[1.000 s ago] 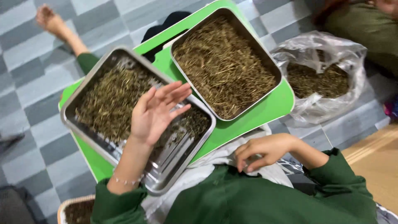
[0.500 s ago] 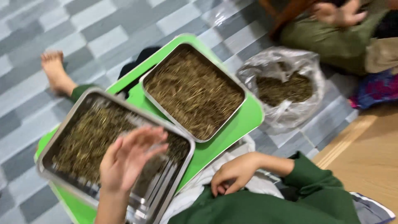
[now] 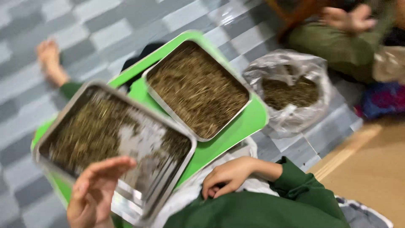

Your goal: Sort dried tea leaves by manually picking out stems and placing them in a separate dish

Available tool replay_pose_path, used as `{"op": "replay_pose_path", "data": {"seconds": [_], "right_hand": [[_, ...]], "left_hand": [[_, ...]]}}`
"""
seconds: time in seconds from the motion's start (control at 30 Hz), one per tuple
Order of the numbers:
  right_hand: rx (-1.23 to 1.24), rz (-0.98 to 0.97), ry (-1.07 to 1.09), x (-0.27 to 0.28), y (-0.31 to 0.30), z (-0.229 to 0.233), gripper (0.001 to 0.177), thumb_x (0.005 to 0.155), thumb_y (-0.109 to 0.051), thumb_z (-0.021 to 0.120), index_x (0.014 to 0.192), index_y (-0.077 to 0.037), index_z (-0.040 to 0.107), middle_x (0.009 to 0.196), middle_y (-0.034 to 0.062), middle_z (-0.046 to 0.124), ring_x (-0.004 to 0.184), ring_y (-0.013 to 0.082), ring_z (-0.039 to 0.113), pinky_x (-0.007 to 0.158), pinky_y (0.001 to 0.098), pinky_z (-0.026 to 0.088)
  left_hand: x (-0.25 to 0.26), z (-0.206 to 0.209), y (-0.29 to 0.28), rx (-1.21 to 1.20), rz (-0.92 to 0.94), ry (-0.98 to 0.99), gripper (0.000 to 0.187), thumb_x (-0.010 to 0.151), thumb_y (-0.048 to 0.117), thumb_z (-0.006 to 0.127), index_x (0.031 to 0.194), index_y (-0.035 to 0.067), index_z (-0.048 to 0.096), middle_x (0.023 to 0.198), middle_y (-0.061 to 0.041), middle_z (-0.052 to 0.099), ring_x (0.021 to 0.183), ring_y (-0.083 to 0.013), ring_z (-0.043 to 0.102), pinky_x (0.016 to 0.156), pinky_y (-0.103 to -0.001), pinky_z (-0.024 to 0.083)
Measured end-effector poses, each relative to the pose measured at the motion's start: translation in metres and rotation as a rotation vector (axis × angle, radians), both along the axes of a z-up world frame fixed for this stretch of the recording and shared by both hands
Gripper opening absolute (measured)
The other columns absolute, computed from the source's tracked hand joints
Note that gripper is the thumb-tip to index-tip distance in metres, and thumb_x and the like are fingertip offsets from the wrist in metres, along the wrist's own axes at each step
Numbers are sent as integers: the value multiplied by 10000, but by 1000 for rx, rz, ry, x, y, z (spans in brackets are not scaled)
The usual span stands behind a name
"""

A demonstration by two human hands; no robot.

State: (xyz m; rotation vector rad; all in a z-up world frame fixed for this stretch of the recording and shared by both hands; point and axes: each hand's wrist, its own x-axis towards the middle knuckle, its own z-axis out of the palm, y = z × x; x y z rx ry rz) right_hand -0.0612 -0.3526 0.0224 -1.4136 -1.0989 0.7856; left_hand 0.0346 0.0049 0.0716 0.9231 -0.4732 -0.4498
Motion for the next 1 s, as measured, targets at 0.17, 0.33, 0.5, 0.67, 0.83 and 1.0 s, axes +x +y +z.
{"op": "replay_pose_path", "data": {"seconds": [0.17, 0.33, 0.5, 0.67, 0.83, 1.0], "right_hand": [[-33, -31, -55, 5, 13, 30, 349, 1099, -293, 461, 1259, -6, 580, 1093, 155, 617, 1006, 332, 618, 893, 414, 503], [-108, -211, -271, -4, 54, 62, 282, 1073, -204, 496, 1267, -5, 545, 1214, 184, 535, 1159, 344, 576, 1012, 432, 487], [-212, -383, -630, 21, 89, 58, 238, 936, -99, 680, 1145, 10, 645, 1086, 202, 638, 922, 426, 656, 737, 498, 568], [-259, -319, -886, 42, 148, 30, 464, 986, -428, 546, 1236, -50, 642, 1272, 173, 596, 1157, 375, 576, 925, 520, 475], [-589, -96, -1036, 55, 191, -13, 1036, 931, -843, 190, 1540, -37, 422, 1644, 189, 367, 1549, 347, 288, 1210, 675, 118], [-936, -47, -872, 59, 170, 10, 1085, 888, -926, 159, 1612, -131, 298, 1671, 94, 311, 1551, 313, 256, 1187, 728, 17]], "left_hand": [[-41, -20, 21, 345, 578, -32, 446, 950, 193, 592, 1284, -102, 584, 1356, -285, 631, 1283, -378, 634, 1176, -475, 491], [-61, -31, 22, 871, 771, -216, 290, 979, 98, 676, 1262, 39, 668, 1333, -118, 681, 1266, -220, 627, 1070, -339, 497], [-54, -25, 27, 872, 953, -496, 272, 930, 17, 770, 1196, 53, 726, 1170, -119, 737, 1094, -312, 717, 945, -418, 568], [-53, -49, 27, 705, 1019, -348, 164, 999, 56, 697, 1159, 42, 732, 1103, -115, 743, 1042, -252, 716, 928, -366, 569], [-51, -68, 16, 543, 943, -166, 185, 1037, 115, 648, 1196, 43, 709, 1152, -118, 734, 1104, -224, 699, 1008, -381, 536], [-46, -65, 13, 590, 817, -159, 211, 1041, 144, 640, 1214, 44, 710, 1138, -142, 747, 1115, -268, 714, 1003, -406, 549]]}}
